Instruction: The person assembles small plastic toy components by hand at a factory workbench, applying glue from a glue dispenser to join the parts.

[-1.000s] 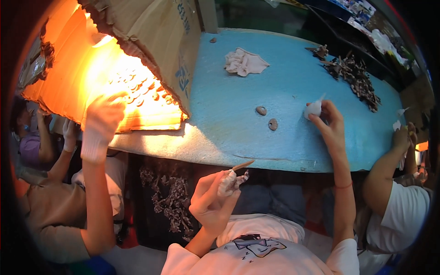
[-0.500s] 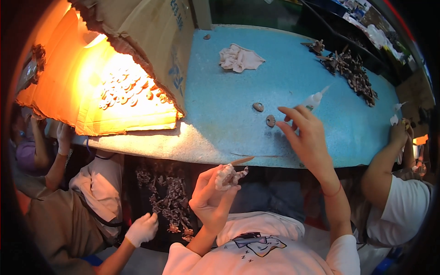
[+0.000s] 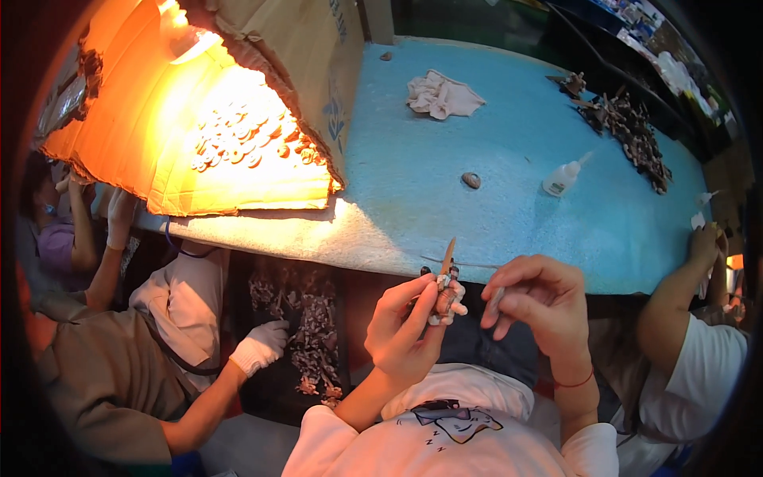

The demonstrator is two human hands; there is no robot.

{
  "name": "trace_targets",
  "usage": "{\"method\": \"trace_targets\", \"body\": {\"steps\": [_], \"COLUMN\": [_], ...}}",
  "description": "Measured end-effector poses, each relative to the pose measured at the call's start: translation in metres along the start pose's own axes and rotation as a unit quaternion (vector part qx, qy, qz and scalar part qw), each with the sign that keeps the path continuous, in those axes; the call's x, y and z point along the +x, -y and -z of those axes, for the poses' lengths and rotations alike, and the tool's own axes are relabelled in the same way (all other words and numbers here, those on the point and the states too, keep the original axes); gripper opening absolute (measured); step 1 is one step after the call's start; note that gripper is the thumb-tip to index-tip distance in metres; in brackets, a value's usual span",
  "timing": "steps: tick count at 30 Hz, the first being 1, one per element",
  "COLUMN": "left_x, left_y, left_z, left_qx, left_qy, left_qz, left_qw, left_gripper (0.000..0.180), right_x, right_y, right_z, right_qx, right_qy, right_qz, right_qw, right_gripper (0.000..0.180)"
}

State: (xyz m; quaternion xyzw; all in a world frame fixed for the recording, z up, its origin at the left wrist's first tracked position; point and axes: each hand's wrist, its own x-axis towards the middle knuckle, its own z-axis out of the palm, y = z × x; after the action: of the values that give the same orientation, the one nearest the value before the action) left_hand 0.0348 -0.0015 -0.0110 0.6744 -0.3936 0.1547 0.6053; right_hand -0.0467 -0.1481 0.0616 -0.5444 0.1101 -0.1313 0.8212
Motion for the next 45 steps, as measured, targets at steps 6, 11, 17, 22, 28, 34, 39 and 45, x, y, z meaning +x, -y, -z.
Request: {"method": "trace_targets", "body": {"steps": [6, 11, 17, 22, 28, 34, 39, 45], "left_x": [-0.002, -0.002, 0.000, 0.000, 0.005, 0.005, 0.007, 0.008], "left_y": [0.002, 0.001, 0.002, -0.001, -0.003, -0.007, -0.006, -0.013], "left_z": [-0.009, -0.011, -0.008, -0.009, -0.006, -0.006, -0.007, -0.011], "left_qx": [0.012, 0.013, 0.025, -0.008, 0.038, 0.013, 0.025, -0.156], "left_qy": [-0.009, -0.007, 0.022, 0.018, 0.032, 0.036, 0.052, 0.063], "left_qz": [-0.036, -0.048, -0.086, -0.076, -0.105, -0.091, -0.092, 0.095], "left_qw": [0.999, 0.999, 0.996, 0.997, 0.993, 0.995, 0.994, 0.981], "left_gripper": [0.047, 0.047, 0.042, 0.046, 0.052, 0.054, 0.036, 0.050], "right_x": [-0.010, -0.011, -0.010, -0.011, -0.014, -0.015, -0.012, -0.013], "right_y": [-0.003, -0.006, -0.011, -0.013, -0.015, -0.019, -0.022, -0.025], "right_z": [0.000, -0.001, 0.004, 0.000, -0.003, -0.008, -0.008, -0.010], "right_qx": [0.066, 0.077, 0.087, 0.109, 0.104, 0.117, 0.086, 0.061], "right_qy": [0.015, 0.009, -0.003, -0.027, -0.045, -0.060, -0.067, -0.069], "right_qz": [-0.053, -0.083, -0.074, -0.083, -0.075, -0.053, -0.018, 0.030], "right_qw": [0.996, 0.994, 0.993, 0.990, 0.991, 0.990, 0.994, 0.995], "right_gripper": [0.018, 0.018, 0.020, 0.022, 0.022, 0.021, 0.021, 0.023]}}
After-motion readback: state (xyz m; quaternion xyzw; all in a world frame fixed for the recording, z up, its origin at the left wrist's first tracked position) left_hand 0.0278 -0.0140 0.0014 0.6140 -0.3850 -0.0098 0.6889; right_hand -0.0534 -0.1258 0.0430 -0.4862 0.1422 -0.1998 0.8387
